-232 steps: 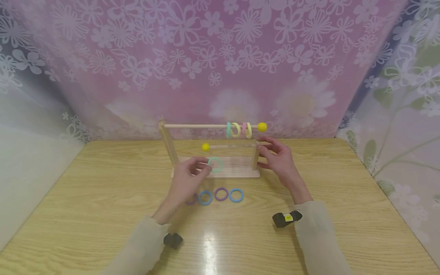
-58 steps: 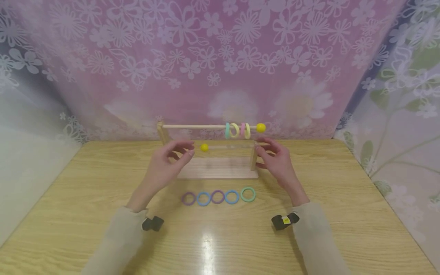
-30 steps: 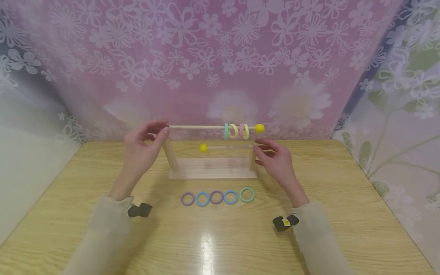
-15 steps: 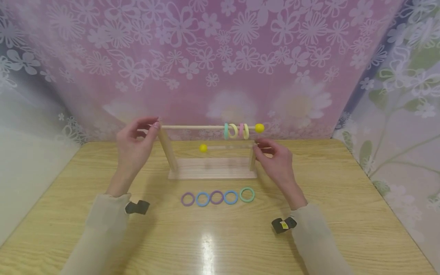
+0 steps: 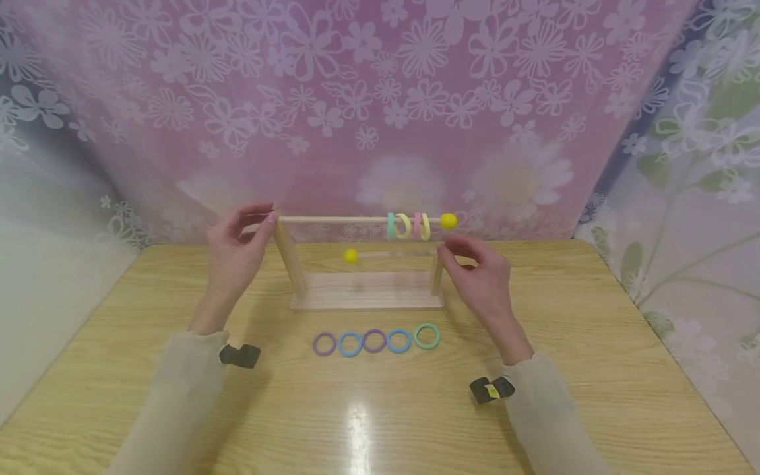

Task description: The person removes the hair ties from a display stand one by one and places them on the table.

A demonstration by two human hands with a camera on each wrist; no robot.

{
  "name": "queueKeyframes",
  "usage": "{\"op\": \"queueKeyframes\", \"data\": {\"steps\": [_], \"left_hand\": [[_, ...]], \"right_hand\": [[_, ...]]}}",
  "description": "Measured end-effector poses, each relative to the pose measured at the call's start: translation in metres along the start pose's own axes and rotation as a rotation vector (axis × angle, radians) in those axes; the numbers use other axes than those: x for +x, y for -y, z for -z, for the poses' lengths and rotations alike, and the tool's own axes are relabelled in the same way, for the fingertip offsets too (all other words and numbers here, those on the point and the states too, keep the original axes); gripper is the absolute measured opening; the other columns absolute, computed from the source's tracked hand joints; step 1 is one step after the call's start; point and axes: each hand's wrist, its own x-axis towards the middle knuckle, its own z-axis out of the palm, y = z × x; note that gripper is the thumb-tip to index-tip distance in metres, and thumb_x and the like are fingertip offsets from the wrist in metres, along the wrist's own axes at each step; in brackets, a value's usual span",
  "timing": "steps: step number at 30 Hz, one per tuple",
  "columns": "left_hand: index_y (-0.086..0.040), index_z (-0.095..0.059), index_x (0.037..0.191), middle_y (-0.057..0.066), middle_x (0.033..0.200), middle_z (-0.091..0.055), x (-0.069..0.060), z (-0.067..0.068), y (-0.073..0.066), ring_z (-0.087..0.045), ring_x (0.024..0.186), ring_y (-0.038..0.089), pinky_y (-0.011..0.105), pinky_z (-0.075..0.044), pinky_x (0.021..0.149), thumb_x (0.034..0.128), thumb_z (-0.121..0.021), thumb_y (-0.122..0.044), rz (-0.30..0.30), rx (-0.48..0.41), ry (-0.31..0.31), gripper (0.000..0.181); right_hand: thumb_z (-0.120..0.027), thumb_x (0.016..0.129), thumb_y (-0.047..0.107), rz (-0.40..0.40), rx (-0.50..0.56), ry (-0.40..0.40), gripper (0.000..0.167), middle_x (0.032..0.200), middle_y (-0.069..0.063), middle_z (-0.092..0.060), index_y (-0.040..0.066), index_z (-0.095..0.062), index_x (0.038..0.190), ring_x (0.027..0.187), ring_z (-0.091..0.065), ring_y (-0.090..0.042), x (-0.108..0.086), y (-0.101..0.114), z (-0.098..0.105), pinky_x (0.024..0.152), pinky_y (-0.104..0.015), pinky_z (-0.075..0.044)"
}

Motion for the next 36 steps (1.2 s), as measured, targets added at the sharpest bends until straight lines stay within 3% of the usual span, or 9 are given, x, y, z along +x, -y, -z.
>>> {"op": "queueKeyframes", "data": {"steps": [7, 15, 24, 30, 36], "left_hand": [[-0.005, -0.069, 0.124, 0.004, 0.126, -0.066, -0.005, -0.004, 0.005, -0.066, 0.112, 0.028, 0.024, -0.057, 0.085, 0.0973, -0.069, -0.011, 0.055, -0.035, 0.033, 0.027], [-0.005, -0.069, 0.125, 0.005, 0.122, -0.068, -0.009, -0.008, 0.007, -0.066, 0.108, 0.027, 0.019, -0.057, 0.08, 0.0973, -0.07, -0.012, 0.031, -0.082, 0.006, 0.028], [-0.003, -0.069, 0.122, 0.017, 0.118, -0.067, -0.01, -0.013, 0.012, -0.066, 0.106, 0.034, 0.019, -0.057, 0.08, 0.0972, -0.07, -0.013, 0.042, -0.109, -0.044, 0.027], [-0.005, -0.07, 0.122, 0.011, 0.112, -0.068, -0.01, -0.015, 0.015, -0.067, 0.103, 0.032, 0.021, -0.057, 0.079, 0.0979, -0.069, -0.015, 0.04, -0.099, -0.053, 0.026], [-0.007, -0.07, 0.123, 0.009, 0.111, -0.067, -0.011, -0.015, 0.016, -0.066, 0.103, 0.038, 0.02, -0.057, 0.078, 0.0984, -0.069, -0.018, 0.038, -0.082, -0.054, 0.027]], "right_hand": [[-0.073, 0.092, 0.004, 0.014, 0.087, -0.047, 0.02, 0.098, 0.025, -0.071, 0.001, -0.075, 0.112, 0.093, -0.069, 0.005, -0.003, 0.005, -0.001, 0.072, -0.01, -0.055], [-0.071, 0.091, -0.005, 0.053, 0.199, -0.071, 0.021, 0.099, 0.018, -0.074, -0.006, -0.073, 0.112, 0.092, -0.072, 0.001, -0.004, 0.012, -0.003, 0.074, -0.014, -0.058], [-0.075, 0.089, -0.002, 0.089, 0.175, -0.072, 0.021, 0.1, 0.019, -0.074, -0.004, -0.075, 0.111, 0.092, -0.071, 0.0, 0.0, 0.018, -0.013, 0.074, -0.012, -0.057], [-0.076, 0.09, 0.003, 0.056, 0.128, -0.098, 0.018, 0.096, 0.023, -0.072, -0.002, -0.076, 0.108, 0.09, -0.07, 0.002, 0.002, 0.022, -0.018, 0.072, -0.01, -0.056], [-0.077, 0.09, 0.006, 0.043, 0.076, -0.119, 0.018, 0.094, 0.026, -0.07, 0.001, -0.077, 0.107, 0.087, -0.069, 0.006, 0.002, 0.02, -0.021, 0.07, -0.009, -0.055]]}}
